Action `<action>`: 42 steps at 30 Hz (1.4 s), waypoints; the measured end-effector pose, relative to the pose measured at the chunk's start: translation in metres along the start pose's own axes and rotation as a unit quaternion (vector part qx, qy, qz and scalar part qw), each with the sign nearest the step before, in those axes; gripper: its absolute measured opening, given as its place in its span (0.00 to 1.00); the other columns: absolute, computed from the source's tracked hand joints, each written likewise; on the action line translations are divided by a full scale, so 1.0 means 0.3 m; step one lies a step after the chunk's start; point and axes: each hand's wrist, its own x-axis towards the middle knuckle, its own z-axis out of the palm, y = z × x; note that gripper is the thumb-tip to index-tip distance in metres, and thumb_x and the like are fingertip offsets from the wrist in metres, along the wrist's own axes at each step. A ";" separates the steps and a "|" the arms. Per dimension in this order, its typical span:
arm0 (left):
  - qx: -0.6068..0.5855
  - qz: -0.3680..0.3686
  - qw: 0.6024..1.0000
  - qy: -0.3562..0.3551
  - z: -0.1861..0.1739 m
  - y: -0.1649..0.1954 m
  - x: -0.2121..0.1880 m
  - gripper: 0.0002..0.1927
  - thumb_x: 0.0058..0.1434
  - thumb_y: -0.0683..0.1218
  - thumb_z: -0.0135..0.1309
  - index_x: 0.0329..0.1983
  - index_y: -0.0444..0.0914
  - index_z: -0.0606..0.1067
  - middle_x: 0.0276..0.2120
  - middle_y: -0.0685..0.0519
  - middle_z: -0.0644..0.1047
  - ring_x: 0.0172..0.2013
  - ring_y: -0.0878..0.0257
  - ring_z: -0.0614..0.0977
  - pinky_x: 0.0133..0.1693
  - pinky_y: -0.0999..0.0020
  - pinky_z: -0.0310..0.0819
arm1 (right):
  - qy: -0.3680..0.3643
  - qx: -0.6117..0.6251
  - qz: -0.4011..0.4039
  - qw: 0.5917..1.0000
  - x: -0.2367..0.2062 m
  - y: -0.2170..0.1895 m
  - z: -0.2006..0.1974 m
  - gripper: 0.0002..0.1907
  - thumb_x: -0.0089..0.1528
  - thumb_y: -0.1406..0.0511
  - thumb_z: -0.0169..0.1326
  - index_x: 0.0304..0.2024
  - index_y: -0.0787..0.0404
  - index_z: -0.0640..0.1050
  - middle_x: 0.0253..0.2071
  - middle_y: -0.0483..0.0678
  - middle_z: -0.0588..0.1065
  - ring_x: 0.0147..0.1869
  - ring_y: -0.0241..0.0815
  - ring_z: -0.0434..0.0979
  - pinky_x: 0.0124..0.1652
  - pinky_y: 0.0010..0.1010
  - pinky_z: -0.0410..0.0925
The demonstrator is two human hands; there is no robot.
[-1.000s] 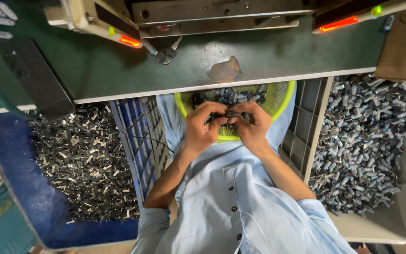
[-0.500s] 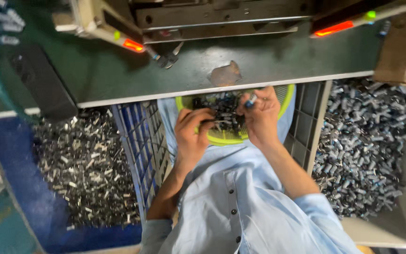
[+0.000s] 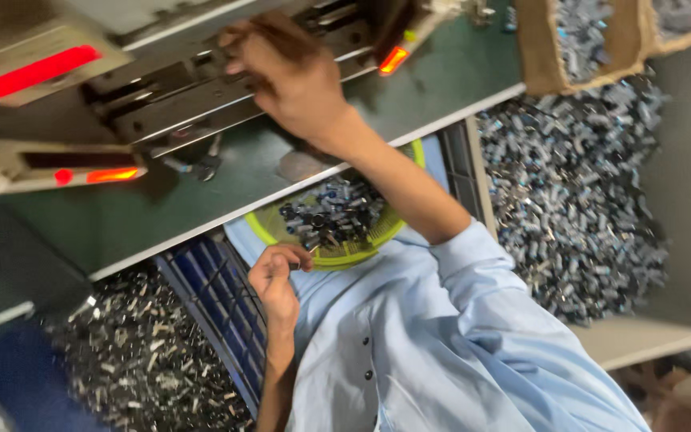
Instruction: The person picks small metal key blanks and plastic keycaps from a green basket and assembles them into keychains using a machine. The person repeatedly picks parts, inserts them into the machine, and places the finished keychains into a nearby container.
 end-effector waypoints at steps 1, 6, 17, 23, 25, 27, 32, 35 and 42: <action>0.012 -0.006 1.000 -0.002 -0.004 0.001 0.004 0.21 0.71 0.54 0.51 0.35 0.30 0.73 0.34 0.44 0.78 0.32 0.60 0.78 0.36 0.66 0.72 | -0.032 0.015 0.018 0.999 0.005 0.004 -0.013 0.21 0.53 0.76 0.60 0.49 0.59 0.77 0.47 0.46 0.79 0.54 0.51 0.79 0.53 0.40 0.74; 0.056 -0.038 0.998 -0.016 -0.003 -0.007 0.049 0.18 0.73 0.52 0.51 0.35 0.32 0.75 0.30 0.51 0.77 0.31 0.64 0.77 0.36 0.69 0.71 | -0.147 0.015 0.002 0.989 0.077 -0.041 -0.135 0.20 0.53 0.80 0.54 0.46 0.60 0.78 0.46 0.46 0.80 0.50 0.52 0.80 0.57 0.58 0.60; 0.048 0.062 0.996 -0.039 0.074 0.096 0.048 0.08 0.68 0.44 0.56 0.39 0.33 0.73 0.38 0.50 0.77 0.36 0.67 0.76 0.40 0.71 0.72 | -0.210 0.276 0.384 0.856 -0.697 -0.239 -0.104 0.11 0.59 0.71 0.64 0.44 0.66 0.83 0.40 0.50 0.81 0.36 0.36 0.77 0.37 0.26 0.69; 0.188 0.059 0.979 -0.053 0.120 0.146 0.123 0.12 0.58 0.40 0.63 0.43 0.35 0.73 0.37 0.52 0.77 0.34 0.68 0.80 0.36 0.71 0.77 | -0.077 0.269 0.379 0.882 -0.799 -0.250 -0.094 0.06 0.61 0.77 0.60 0.40 0.67 0.80 0.44 0.50 0.80 0.39 0.35 0.74 0.38 0.21 0.67; 0.234 0.054 0.969 -0.050 0.127 0.167 0.159 0.13 0.55 0.40 0.65 0.41 0.35 0.74 0.33 0.51 0.78 0.29 0.65 0.80 0.31 0.70 0.75 | -0.060 0.275 0.311 0.908 -0.757 -0.236 -0.097 0.04 0.63 0.75 0.58 0.39 0.67 0.78 0.45 0.49 0.79 0.45 0.36 0.78 0.43 0.22 0.72; 0.293 0.117 0.947 -0.058 0.139 0.186 0.173 0.11 0.57 0.40 0.65 0.40 0.35 0.75 0.33 0.50 0.79 0.30 0.63 0.81 0.34 0.70 0.75 | -0.033 0.345 0.355 0.868 -0.720 -0.223 -0.108 0.02 0.67 0.75 0.57 0.42 0.67 0.78 0.48 0.51 0.79 0.49 0.37 0.78 0.49 0.24 0.72; 0.366 0.222 0.903 -0.043 0.160 0.210 0.128 0.09 0.56 0.37 0.62 0.39 0.36 0.75 0.32 0.49 0.78 0.32 0.56 0.82 0.36 0.66 0.76 | 0.014 0.484 0.458 0.745 -0.723 -0.223 -0.123 0.11 0.66 0.74 0.58 0.48 0.65 0.71 0.44 0.54 0.80 0.48 0.39 0.81 0.50 0.27 0.73; 0.459 0.324 0.827 -0.022 0.146 0.192 0.095 0.14 0.48 0.34 0.57 0.39 0.36 0.76 0.32 0.48 0.75 0.33 0.50 0.78 0.36 0.59 0.75 | -0.014 0.499 0.449 0.741 -0.759 -0.231 -0.102 0.12 0.65 0.75 0.59 0.45 0.65 0.69 0.45 0.55 0.80 0.47 0.40 0.80 0.48 0.28 0.74; 0.369 0.347 0.862 -0.021 -0.038 0.161 0.031 0.06 0.58 0.38 0.59 0.37 0.40 0.77 0.35 0.54 0.78 0.36 0.60 0.81 0.38 0.65 0.77 | 0.022 0.478 0.448 0.755 -0.681 -0.185 -0.059 0.15 0.61 0.80 0.56 0.39 0.61 0.64 0.39 0.56 0.79 0.39 0.40 0.80 0.39 0.28 0.76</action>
